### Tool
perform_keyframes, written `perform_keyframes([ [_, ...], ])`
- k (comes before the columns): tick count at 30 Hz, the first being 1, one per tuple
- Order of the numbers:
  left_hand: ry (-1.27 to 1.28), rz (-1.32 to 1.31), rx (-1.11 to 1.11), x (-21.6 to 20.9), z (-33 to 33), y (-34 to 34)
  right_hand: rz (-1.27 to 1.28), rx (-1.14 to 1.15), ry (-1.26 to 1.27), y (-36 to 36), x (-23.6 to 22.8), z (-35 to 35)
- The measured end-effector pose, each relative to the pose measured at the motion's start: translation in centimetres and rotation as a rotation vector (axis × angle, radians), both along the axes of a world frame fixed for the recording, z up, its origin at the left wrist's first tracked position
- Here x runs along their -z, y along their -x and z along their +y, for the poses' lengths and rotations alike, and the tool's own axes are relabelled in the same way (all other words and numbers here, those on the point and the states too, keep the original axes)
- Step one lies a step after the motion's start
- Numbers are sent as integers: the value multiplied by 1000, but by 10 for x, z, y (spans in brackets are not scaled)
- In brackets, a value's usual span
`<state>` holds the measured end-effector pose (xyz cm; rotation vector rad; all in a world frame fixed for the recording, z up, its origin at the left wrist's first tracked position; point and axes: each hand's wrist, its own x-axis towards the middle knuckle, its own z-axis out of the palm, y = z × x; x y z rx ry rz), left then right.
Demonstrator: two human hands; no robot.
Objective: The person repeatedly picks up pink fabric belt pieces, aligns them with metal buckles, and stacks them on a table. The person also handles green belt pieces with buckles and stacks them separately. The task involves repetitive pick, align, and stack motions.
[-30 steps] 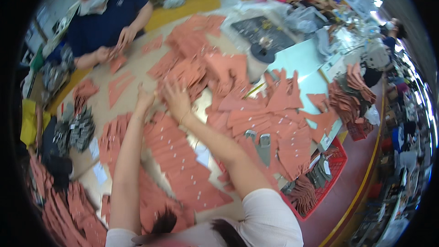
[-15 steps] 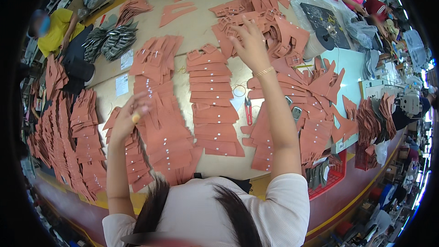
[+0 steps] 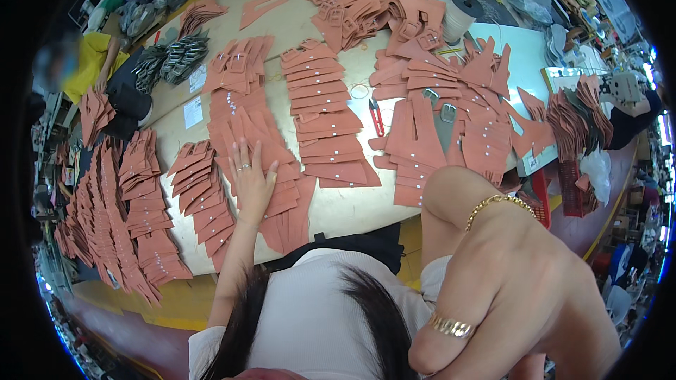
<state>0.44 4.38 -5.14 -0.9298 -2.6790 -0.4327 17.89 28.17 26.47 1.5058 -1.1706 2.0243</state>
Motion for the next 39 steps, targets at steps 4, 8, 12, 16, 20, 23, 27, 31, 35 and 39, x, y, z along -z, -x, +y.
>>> perform_keyframes([
  [4, 49, 63, 3, 14, 1, 0, 23, -51, -38, -26, 1, -6],
  [8, 39, 96, -7, 19, 0, -1, 30, -62, -34, -41, 5, -5],
  [12, 34, 118, -3, 20, 1, -1, -42, -135, -3, -46, 10, -1],
  [16, 38, 106, -9, 21, 1, -1, 5, -159, -15, -41, 15, 3],
  [20, 33, 95, -9, 19, 2, 0, 30, -219, -13, -23, 21, 10],
  [23, 23, 76, 3, 14, 4, 0, 37, -223, 25, -11, 27, 9],
  [27, -105, -99, 0, 1, 0, -2, 0, -198, 7, 8, 42, 11],
  [31, -720, -447, -119, -12, -16, 6, -115, -89, -72, 29, 78, 22],
  [35, -835, -373, -154, -21, -45, 10, -318, 6, -113, 41, 116, 25],
  [39, -571, -228, -143, -26, -65, 5, -432, 200, -149, 66, 145, 11],
])
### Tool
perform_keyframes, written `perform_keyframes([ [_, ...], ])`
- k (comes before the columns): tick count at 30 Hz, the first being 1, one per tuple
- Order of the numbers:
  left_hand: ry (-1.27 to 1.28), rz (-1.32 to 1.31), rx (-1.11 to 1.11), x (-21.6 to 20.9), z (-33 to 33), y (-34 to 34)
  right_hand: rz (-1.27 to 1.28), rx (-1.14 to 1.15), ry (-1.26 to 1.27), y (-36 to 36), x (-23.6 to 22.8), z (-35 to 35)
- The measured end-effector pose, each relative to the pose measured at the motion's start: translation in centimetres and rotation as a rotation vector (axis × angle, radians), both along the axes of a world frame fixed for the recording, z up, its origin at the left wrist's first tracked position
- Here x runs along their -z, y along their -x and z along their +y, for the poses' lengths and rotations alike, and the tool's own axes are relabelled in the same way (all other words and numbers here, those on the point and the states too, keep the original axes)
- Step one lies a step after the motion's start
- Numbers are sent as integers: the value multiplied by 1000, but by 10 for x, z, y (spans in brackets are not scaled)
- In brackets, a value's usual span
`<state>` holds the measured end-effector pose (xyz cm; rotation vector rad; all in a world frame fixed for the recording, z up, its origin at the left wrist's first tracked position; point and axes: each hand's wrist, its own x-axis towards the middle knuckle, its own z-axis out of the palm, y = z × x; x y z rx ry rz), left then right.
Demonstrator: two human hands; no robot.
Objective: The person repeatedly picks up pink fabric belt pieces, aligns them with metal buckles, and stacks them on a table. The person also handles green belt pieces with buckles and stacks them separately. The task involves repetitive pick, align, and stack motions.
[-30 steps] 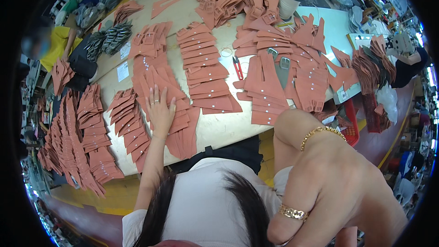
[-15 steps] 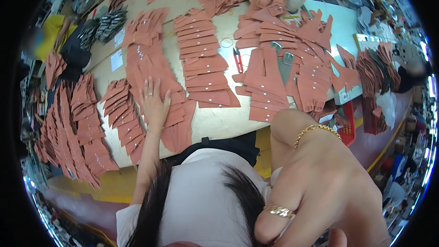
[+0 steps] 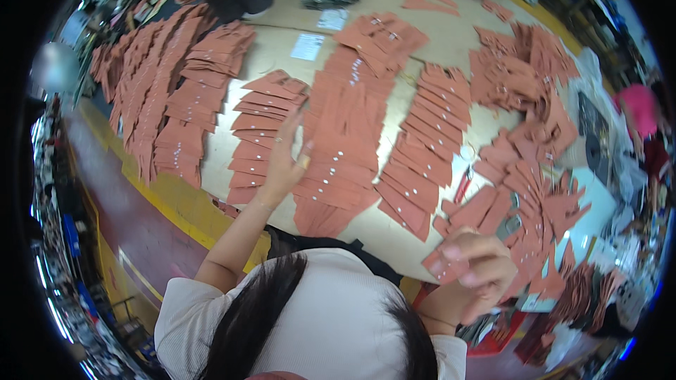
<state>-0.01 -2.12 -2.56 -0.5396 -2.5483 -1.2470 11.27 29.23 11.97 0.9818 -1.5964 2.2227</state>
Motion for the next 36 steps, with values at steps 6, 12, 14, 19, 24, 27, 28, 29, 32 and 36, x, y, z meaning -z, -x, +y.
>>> perform_keyframes([
  [6, 119, 31, 32, 6, 15, -9, -166, 500, -726, 54, 28, -52],
  [12, 37, -91, 35, 16, 13, -8, 39, 606, -1019, 93, 114, -131],
  [14, -86, -128, 5, 18, 7, 0, 11, 594, -1143, 93, 139, -145],
  [19, -249, -212, -54, 14, -1, 16, -8, 525, -1307, 84, 173, -150],
  [24, -345, -263, -33, 8, 13, 39, -28, 487, -1275, 85, 179, -148],
  [27, -285, -269, -8, 2, 22, 52, -54, 479, -1265, 85, 177, -148],
  [28, -283, -252, -1, 0, 28, 56, -54, 480, -1265, 85, 177, -148],
  [29, -281, -234, 7, -1, 34, 59, -54, 482, -1264, 85, 176, -148],
  [32, -790, -564, 109, -6, 49, 71, -55, 481, -1266, 85, 176, -147],
  [36, -1078, -793, 105, -10, 58, 94, -56, 484, -1254, 86, 175, -146],
])
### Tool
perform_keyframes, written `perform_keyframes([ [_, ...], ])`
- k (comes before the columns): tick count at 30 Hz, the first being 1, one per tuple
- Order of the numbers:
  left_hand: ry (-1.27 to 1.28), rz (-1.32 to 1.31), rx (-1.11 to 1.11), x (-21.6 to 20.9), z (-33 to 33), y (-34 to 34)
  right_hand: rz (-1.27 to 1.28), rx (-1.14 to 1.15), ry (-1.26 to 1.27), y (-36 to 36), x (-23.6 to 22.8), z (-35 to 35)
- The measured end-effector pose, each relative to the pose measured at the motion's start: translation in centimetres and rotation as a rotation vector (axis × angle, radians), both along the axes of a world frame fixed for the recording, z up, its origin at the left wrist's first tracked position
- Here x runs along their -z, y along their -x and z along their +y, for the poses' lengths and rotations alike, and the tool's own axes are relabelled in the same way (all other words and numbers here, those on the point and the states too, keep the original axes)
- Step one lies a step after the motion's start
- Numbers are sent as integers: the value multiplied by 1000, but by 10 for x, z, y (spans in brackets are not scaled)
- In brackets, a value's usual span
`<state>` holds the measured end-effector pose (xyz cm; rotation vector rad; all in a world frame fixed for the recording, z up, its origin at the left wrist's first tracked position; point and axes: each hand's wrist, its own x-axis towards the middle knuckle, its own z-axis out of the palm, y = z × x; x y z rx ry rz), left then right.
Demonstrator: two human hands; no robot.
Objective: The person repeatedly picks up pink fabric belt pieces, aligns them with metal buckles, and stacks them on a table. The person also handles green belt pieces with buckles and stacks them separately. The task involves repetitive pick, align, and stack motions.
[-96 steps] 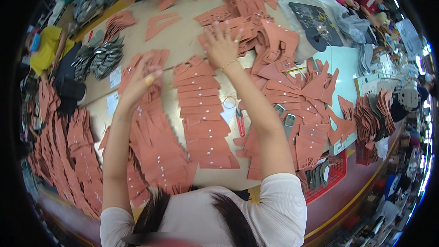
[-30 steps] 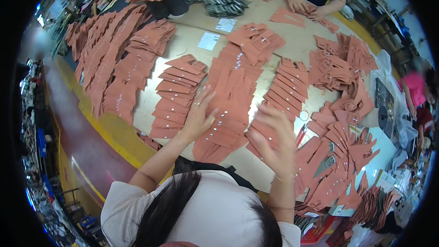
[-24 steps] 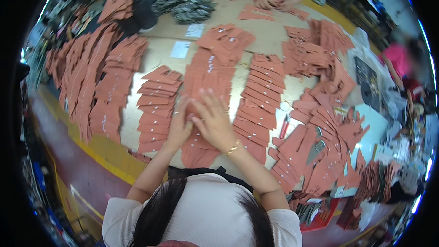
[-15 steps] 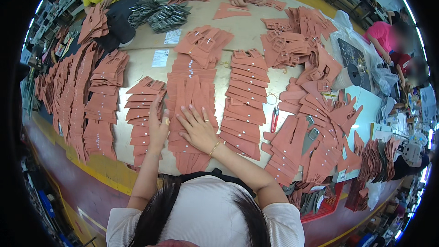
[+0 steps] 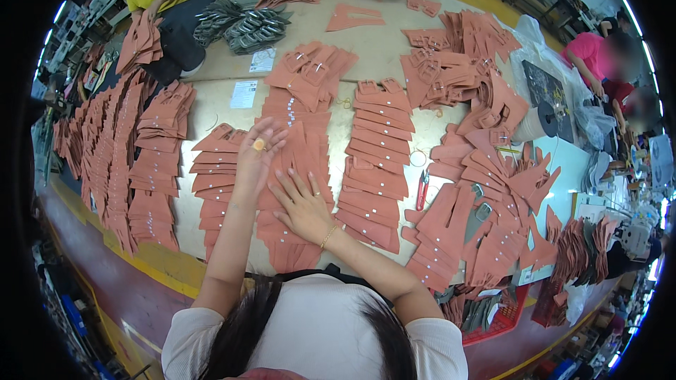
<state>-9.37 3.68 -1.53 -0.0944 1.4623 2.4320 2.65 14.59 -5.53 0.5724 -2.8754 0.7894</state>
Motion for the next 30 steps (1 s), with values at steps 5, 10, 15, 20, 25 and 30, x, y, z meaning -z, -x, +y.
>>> perform_keyframes([
  [5, -132, -104, 67, 6, 10, 23, 1, -6, -25, 1, 0, 0],
  [10, -344, -315, -39, 7, 5, 69, -7, 2, -8, -1, 1, 0],
  [15, -402, -377, -42, 4, -11, 102, 15, 13, 6, 0, 2, -1],
  [20, -385, -490, -5, 14, -6, 118, 22, 13, -25, 1, 2, -2],
  [25, -423, -498, 103, 28, 2, 128, 16, 11, -49, 2, 4, -1],
  [30, -413, -511, 45, 30, 9, 130, 6, 14, -45, 1, 4, -3],
])
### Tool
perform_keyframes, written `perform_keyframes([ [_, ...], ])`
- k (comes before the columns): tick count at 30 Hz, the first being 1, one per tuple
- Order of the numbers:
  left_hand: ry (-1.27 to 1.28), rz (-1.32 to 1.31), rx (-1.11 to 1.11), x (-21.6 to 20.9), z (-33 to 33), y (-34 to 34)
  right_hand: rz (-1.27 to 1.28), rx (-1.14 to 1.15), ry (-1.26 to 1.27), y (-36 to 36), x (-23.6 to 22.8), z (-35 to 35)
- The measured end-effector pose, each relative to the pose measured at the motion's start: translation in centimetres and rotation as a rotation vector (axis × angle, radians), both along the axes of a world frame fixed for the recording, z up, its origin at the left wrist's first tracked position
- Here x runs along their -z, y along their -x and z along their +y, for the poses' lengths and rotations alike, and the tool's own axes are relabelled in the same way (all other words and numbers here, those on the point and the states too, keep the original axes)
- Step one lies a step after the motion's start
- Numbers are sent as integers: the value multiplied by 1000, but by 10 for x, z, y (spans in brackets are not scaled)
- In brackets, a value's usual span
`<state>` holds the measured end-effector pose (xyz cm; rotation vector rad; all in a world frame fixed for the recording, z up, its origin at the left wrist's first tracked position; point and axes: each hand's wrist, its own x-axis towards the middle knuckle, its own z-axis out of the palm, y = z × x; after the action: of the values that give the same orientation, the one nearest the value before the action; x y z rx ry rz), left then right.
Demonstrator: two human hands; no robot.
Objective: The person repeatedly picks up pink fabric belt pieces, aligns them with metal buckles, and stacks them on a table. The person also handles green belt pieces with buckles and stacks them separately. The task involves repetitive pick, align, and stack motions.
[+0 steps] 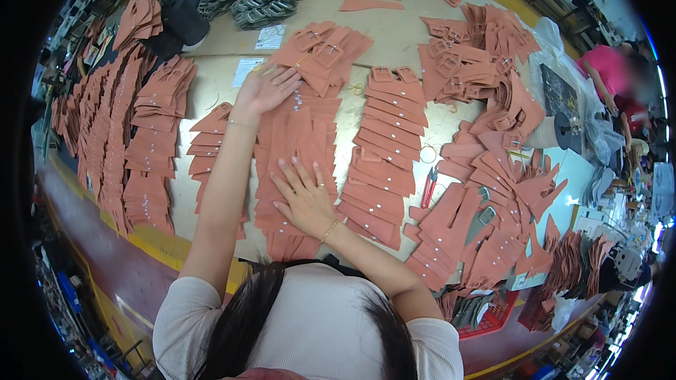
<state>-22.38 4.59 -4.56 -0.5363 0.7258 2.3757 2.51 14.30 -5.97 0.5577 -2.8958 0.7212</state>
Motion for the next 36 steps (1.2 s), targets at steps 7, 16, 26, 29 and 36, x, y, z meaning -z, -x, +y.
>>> perform_keyframes([
  [7, 301, 82, 87, 2, 17, 8, -15, -13, 6, 1, -1, 0],
  [16, 546, 204, 198, 17, 24, 26, -45, -13, 35, -1, 0, 2],
  [26, 584, 253, 151, 24, 26, 25, 28, 7, 107, -1, 6, 4],
  [29, 554, 265, 100, 30, 27, 27, 24, 8, 122, -1, 7, 4],
  [36, 485, 230, 95, 33, 24, 29, -22, -6, 115, 0, 6, 3],
])
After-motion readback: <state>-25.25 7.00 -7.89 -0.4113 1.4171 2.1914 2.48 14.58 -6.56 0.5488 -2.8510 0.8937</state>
